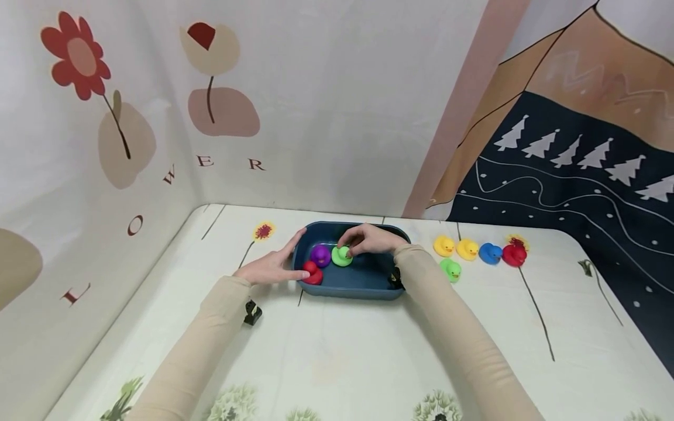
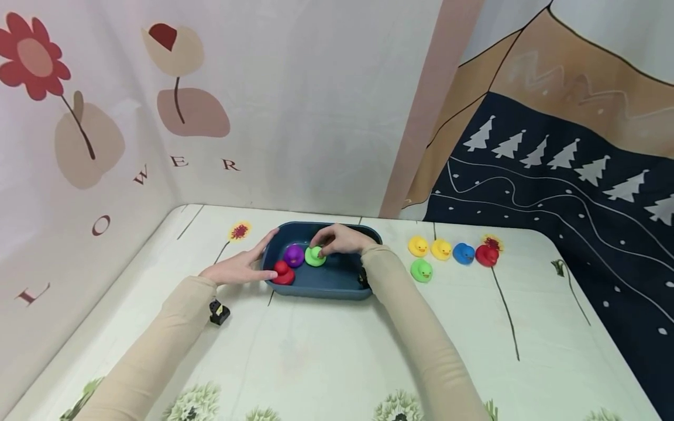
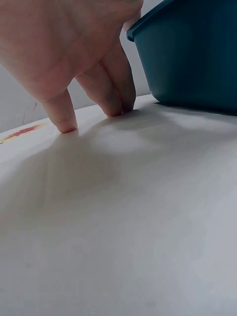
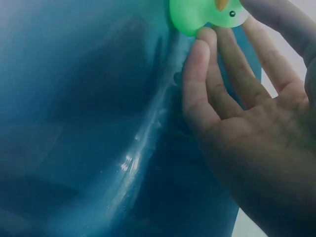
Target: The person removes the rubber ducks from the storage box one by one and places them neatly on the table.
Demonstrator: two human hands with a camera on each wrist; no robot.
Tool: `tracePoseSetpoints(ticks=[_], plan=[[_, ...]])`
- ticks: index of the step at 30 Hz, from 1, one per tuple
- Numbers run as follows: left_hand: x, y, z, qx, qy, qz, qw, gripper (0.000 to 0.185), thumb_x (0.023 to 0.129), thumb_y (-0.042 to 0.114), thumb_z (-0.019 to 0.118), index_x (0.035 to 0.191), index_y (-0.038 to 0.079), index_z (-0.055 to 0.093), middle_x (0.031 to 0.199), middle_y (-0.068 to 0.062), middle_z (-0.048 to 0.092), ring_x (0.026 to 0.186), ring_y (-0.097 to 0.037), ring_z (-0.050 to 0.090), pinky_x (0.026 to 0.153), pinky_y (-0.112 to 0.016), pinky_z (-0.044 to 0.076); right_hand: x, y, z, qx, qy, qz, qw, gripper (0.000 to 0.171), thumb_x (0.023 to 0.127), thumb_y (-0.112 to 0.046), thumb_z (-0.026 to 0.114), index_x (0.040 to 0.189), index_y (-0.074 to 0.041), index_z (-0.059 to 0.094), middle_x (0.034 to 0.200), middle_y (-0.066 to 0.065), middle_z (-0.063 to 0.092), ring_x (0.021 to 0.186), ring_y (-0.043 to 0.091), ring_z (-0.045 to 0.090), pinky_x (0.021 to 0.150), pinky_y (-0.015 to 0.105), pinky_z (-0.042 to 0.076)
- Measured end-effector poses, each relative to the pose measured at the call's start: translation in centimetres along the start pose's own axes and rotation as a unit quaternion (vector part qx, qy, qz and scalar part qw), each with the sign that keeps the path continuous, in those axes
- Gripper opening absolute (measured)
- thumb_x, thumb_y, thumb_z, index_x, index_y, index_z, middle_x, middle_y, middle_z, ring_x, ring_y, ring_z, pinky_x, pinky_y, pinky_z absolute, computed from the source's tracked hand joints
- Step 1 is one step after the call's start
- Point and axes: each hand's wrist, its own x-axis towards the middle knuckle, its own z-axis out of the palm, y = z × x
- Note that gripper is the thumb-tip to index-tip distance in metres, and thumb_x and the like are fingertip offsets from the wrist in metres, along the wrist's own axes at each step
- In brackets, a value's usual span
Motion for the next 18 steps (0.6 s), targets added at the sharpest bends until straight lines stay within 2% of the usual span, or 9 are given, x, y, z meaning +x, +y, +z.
tracePoseSetpoints(ticks=[9, 18], plan=[[-0.1, -0.1, 0.0, -0.005, -0.002, 0.0, 1.0, 0.103, 0.085, 0.055, 0.066, 0.155, 0.034, -0.007, 0.158, -0.019, 0.011, 0.137, -0.047, 0.025, 0.103, -0.065, 0.028, -0.1, -0.4, 0.5, -0.001, 0.004, 0.007, 1.0, 0.025, 0.087, 0.002, 0.067, 0.111, 0.004, 0.067, 0.111, 0.012, 0.066, 0.093, 0.024, 0.062, 0.083, 0.031, 0.052], [-0.1, 0.0, -0.1, -0.005, -0.004, 0.004, 1.0, 0.104, 0.084, 0.056, 0.066, 0.155, 0.034, -0.006, 0.158, -0.018, 0.012, 0.138, -0.046, 0.025, 0.104, -0.063, 0.027, -0.7, -1.1, 0.3, 0.008, 0.034, -0.008, 0.999, 0.025, 0.089, -0.001, 0.066, 0.113, 0.003, 0.067, 0.109, 0.01, 0.066, 0.093, 0.022, 0.062, 0.084, 0.032, 0.052]])
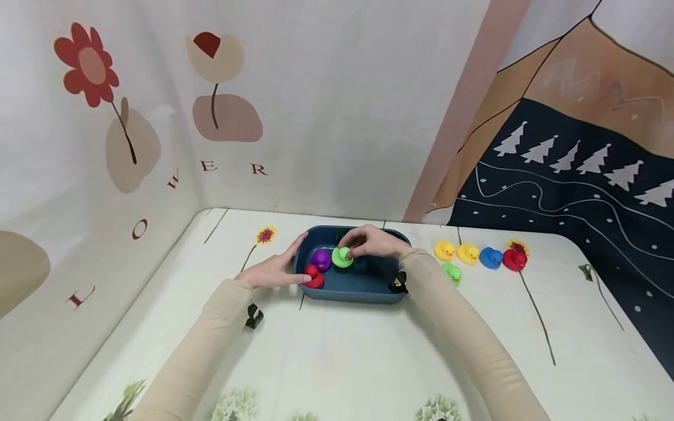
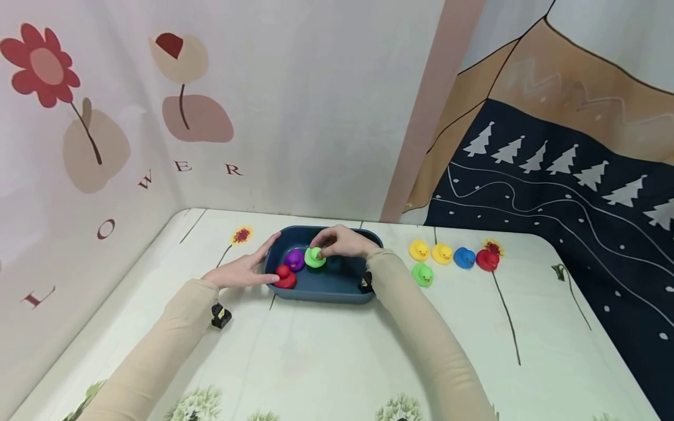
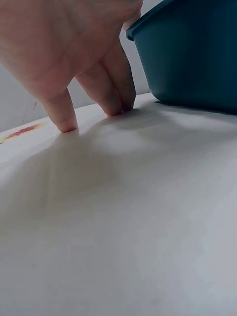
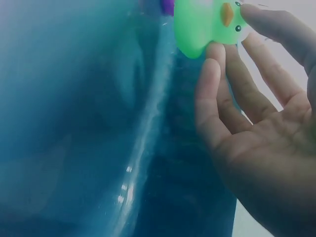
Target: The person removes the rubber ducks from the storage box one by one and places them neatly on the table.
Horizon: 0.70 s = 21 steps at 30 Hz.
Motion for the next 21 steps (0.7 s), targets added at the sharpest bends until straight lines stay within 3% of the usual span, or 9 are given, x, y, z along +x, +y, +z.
tracePoseSetpoints(ticks=[21], plan=[[-0.2, 0.2, 0.0, -0.002, -0.002, -0.008, 1.0, 0.104, 0.085, 0.055, 0.067, 0.155, 0.034, -0.007, 0.159, -0.017, 0.009, 0.139, -0.045, 0.023, 0.103, -0.065, 0.028, -0.8, -2.8, -1.4, -0.017, 0.024, -0.006, 1.0, 0.027, 0.09, -0.005, 0.066, 0.116, 0.001, 0.067, 0.106, 0.011, 0.066, 0.09, 0.025, 0.057, 0.08, 0.031, 0.051]])
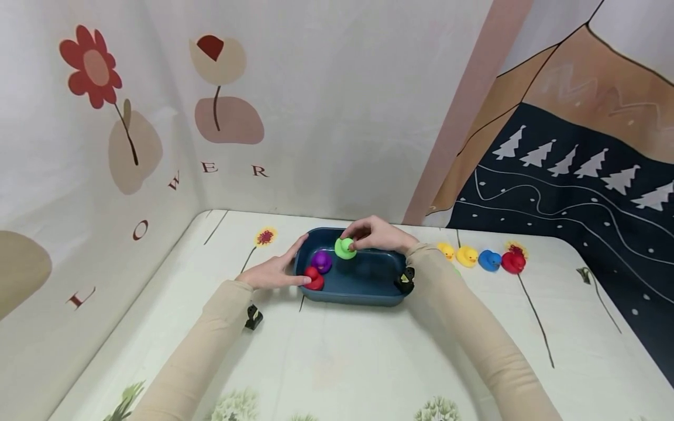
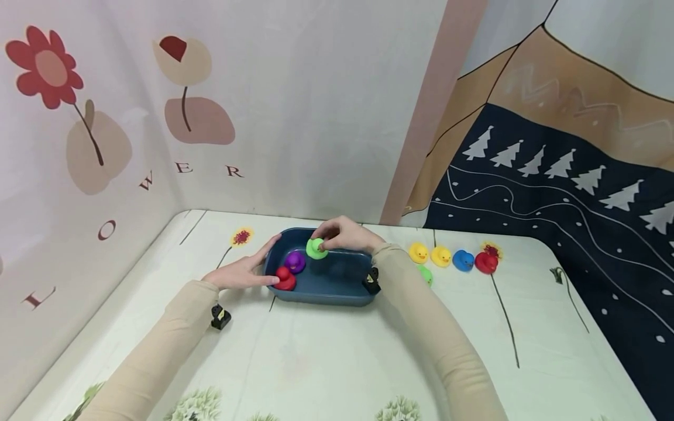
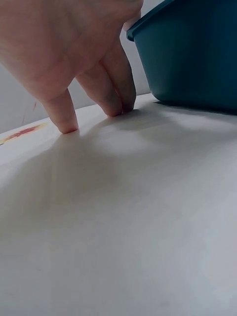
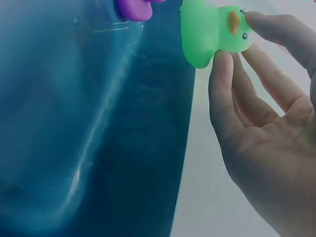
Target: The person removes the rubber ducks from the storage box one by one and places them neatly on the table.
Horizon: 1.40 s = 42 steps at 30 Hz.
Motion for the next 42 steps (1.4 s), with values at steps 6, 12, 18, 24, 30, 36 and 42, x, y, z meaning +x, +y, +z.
tracePoseSetpoints(ticks=[6, 12, 18, 24, 30, 36, 42], plan=[[0.0, -0.1, 0.0, 0.005, 0.002, 0.0, 1.0, 0.103, 0.085, 0.055, 0.067, 0.155, 0.035, -0.007, 0.159, -0.017, 0.01, 0.138, -0.046, 0.024, 0.103, -0.065, 0.028, -0.7, -0.6, -0.6, 0.003, 0.009, 0.005, 1.0, 0.027, 0.09, -0.006, 0.067, 0.116, 0.001, 0.067, 0.106, 0.01, 0.067, 0.089, 0.024, 0.058, 0.08, 0.031, 0.052], [0.0, -0.2, 0.0, 0.009, 0.005, 0.001, 0.9999, 0.103, 0.085, 0.055, 0.066, 0.155, 0.035, -0.007, 0.159, -0.017, 0.01, 0.137, -0.047, 0.025, 0.102, -0.066, 0.028, -1.7, -1.5, -1.3, 0.005, 0.014, -0.006, 1.0, 0.027, 0.09, -0.006, 0.067, 0.116, 0.001, 0.067, 0.106, 0.01, 0.067, 0.09, 0.025, 0.06, 0.082, 0.032, 0.052], [0.2, -0.1, 0.0, 0.01, 0.004, 0.003, 0.9999, 0.103, 0.085, 0.054, 0.066, 0.155, 0.035, -0.007, 0.159, -0.017, 0.01, 0.138, -0.047, 0.024, 0.102, -0.066, 0.027, -3.4, -1.9, -1.8, 0.001, 0.031, -0.001, 1.0, 0.029, 0.091, -0.007, 0.066, 0.118, 0.002, 0.066, 0.107, 0.012, 0.065, 0.091, 0.027, 0.058, 0.081, 0.03, 0.052], [0.2, -0.1, 0.0, 0.008, 0.002, 0.005, 1.0, 0.103, 0.086, 0.052, 0.067, 0.155, 0.034, -0.008, 0.159, -0.018, 0.008, 0.139, -0.046, 0.022, 0.103, -0.067, 0.026, -5.1, -2.0, -2.1, 0.014, 0.041, 0.016, 0.999, 0.029, 0.09, -0.006, 0.067, 0.118, 0.003, 0.065, 0.107, 0.014, 0.065, 0.09, 0.028, 0.057, 0.079, 0.029, 0.052], [0.1, 0.0, -0.1, 0.009, 0.002, 0.006, 0.9999, 0.104, 0.086, 0.052, 0.067, 0.155, 0.033, -0.008, 0.159, -0.02, 0.008, 0.138, -0.048, 0.023, 0.103, -0.066, 0.027, -6.2, -1.7, -2.4, 0.019, 0.042, 0.014, 0.999, 0.029, 0.09, -0.004, 0.067, 0.118, 0.004, 0.065, 0.108, 0.014, 0.064, 0.09, 0.027, 0.058, 0.081, 0.028, 0.052], [0.1, -0.1, 0.0, 0.013, 0.004, 0.003, 0.9999, 0.103, 0.085, 0.054, 0.067, 0.155, 0.035, -0.007, 0.159, -0.018, 0.009, 0.135, -0.049, 0.028, 0.101, -0.065, 0.03, -7.1, -1.2, -2.6, 0.019, 0.039, 0.018, 0.999, 0.03, 0.09, -0.003, 0.066, 0.118, 0.005, 0.064, 0.107, 0.014, 0.064, 0.089, 0.026, 0.057, 0.079, 0.027, 0.052], [0.1, -0.1, 0.0, 0.008, 0.004, 0.011, 0.9999, 0.103, 0.086, 0.053, 0.067, 0.155, 0.034, -0.007, 0.159, -0.019, 0.008, 0.135, -0.049, 0.027, 0.101, -0.065, 0.029, -8.1, -0.4, -2.8, 0.002, 0.051, 0.029, 0.998, 0.028, 0.089, -0.003, 0.067, 0.117, 0.004, 0.065, 0.106, 0.013, 0.064, 0.088, 0.026, 0.056, 0.077, 0.027, 0.051]])
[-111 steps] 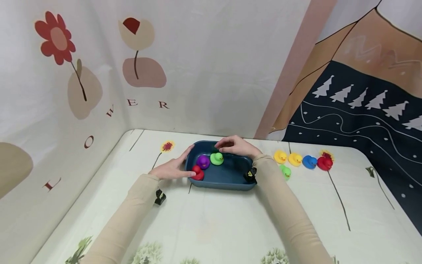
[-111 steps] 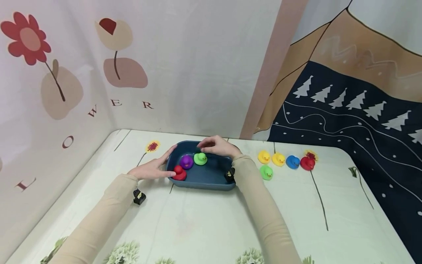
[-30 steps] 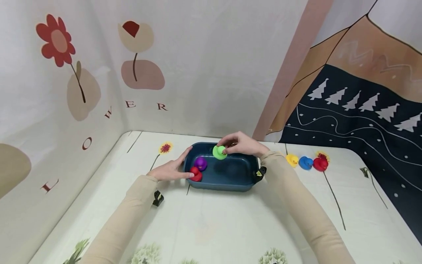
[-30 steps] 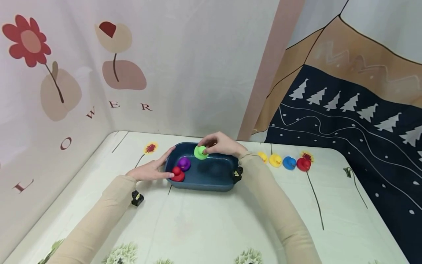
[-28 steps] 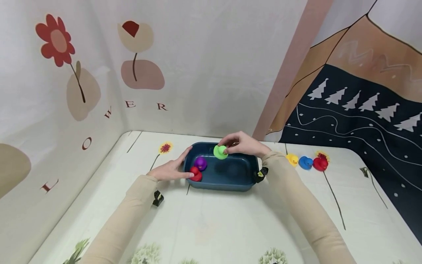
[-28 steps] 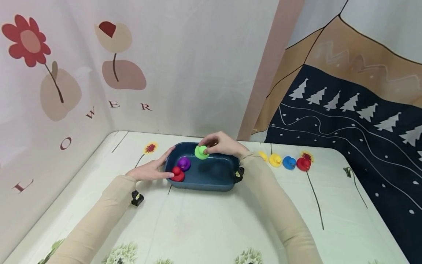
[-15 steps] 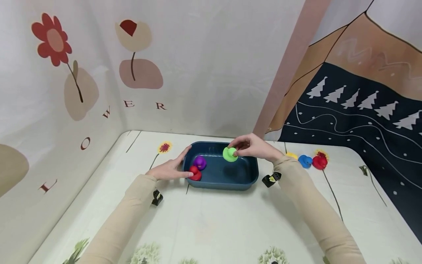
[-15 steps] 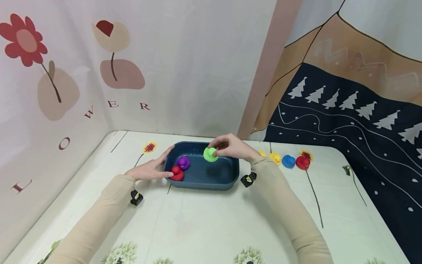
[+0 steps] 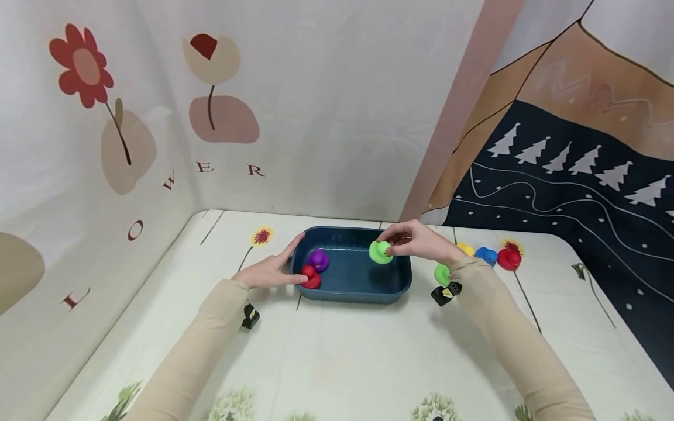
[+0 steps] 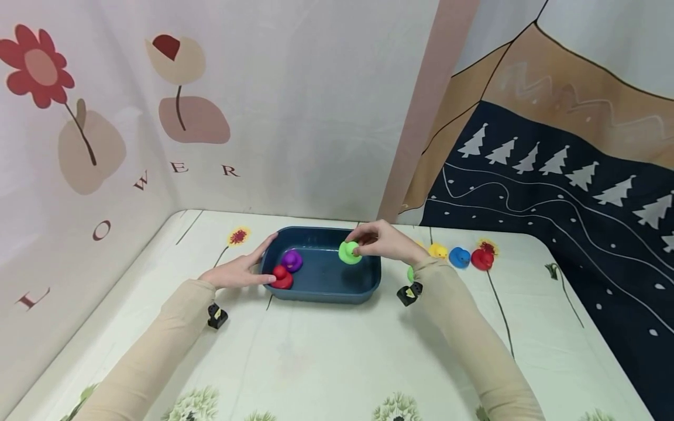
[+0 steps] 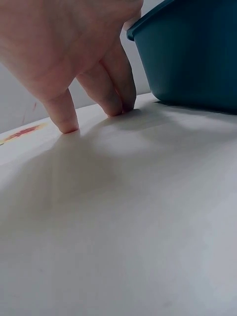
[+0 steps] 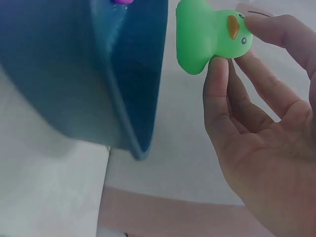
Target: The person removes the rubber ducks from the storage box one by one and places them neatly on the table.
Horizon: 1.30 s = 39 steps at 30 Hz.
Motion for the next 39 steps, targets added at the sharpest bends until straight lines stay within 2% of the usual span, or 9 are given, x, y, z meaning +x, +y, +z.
tracePoseSetpoints(ticks=[4, 9, 14, 19, 30, 39], plan=[[0.0, 0.0, 0.0, 0.001, -0.001, -0.001, 1.0, 0.103, 0.086, 0.053, 0.067, 0.155, 0.034, -0.008, 0.159, -0.019, 0.008, 0.135, -0.049, 0.028, 0.101, -0.064, 0.03, -0.9, 0.4, -0.2, -0.014, 0.014, 0.014, 1.0, 0.028, 0.089, -0.003, 0.067, 0.117, 0.002, 0.066, 0.107, 0.012, 0.063, 0.09, 0.026, 0.056, 0.079, 0.027, 0.051], [0.1, 0.0, 0.0, 0.002, 0.0, -0.002, 1.0, 0.103, 0.086, 0.053, 0.067, 0.155, 0.035, -0.007, 0.158, -0.019, 0.009, 0.134, -0.049, 0.03, 0.101, -0.064, 0.031, -2.0, 0.5, -0.3, -0.008, 0.027, 0.025, 0.999, 0.028, 0.089, -0.003, 0.067, 0.117, 0.003, 0.065, 0.109, 0.014, 0.064, 0.093, 0.027, 0.057, 0.081, 0.028, 0.052], [0.0, 0.0, 0.0, 0.001, 0.0, -0.001, 1.0, 0.103, 0.086, 0.053, 0.067, 0.155, 0.033, -0.007, 0.158, -0.019, 0.008, 0.136, -0.049, 0.027, 0.103, -0.064, 0.028, -2.8, 1.0, -0.6, -0.003, 0.035, 0.023, 0.999, 0.027, 0.089, -0.004, 0.068, 0.115, 0.003, 0.066, 0.109, 0.015, 0.065, 0.091, 0.028, 0.058, 0.078, 0.027, 0.052], [0.1, -0.1, 0.1, 0.004, 0.001, 0.0, 1.0, 0.103, 0.086, 0.053, 0.067, 0.155, 0.034, -0.007, 0.158, -0.019, 0.008, 0.134, -0.05, 0.03, 0.1, -0.063, 0.032, -3.6, 1.7, -1.0, -0.009, 0.039, 0.017, 0.999, 0.026, 0.089, -0.004, 0.068, 0.114, 0.003, 0.066, 0.106, 0.014, 0.065, 0.09, 0.028, 0.06, 0.078, 0.026, 0.052], [0.2, -0.2, 0.1, 0.009, 0.002, -0.007, 0.9999, 0.102, 0.085, 0.055, 0.066, 0.155, 0.036, -0.006, 0.157, -0.021, 0.012, 0.133, -0.049, 0.032, 0.098, -0.062, 0.036, -5.2, 2.0, -1.8, -0.023, 0.052, 0.05, 0.997, 0.028, 0.089, -0.007, 0.068, 0.116, 0.0, 0.066, 0.106, 0.013, 0.063, 0.093, 0.029, 0.057, 0.079, 0.027, 0.051], [0.1, -0.2, 0.0, 0.006, 0.001, -0.005, 1.0, 0.102, 0.086, 0.054, 0.066, 0.154, 0.036, -0.007, 0.157, -0.021, 0.012, 0.132, -0.049, 0.035, 0.097, -0.061, 0.036, -6.5, 2.6, -2.5, -0.03, 0.067, 0.046, 0.996, 0.028, 0.09, -0.006, 0.067, 0.116, 0.002, 0.065, 0.109, 0.015, 0.063, 0.092, 0.027, 0.06, 0.081, 0.025, 0.051]])
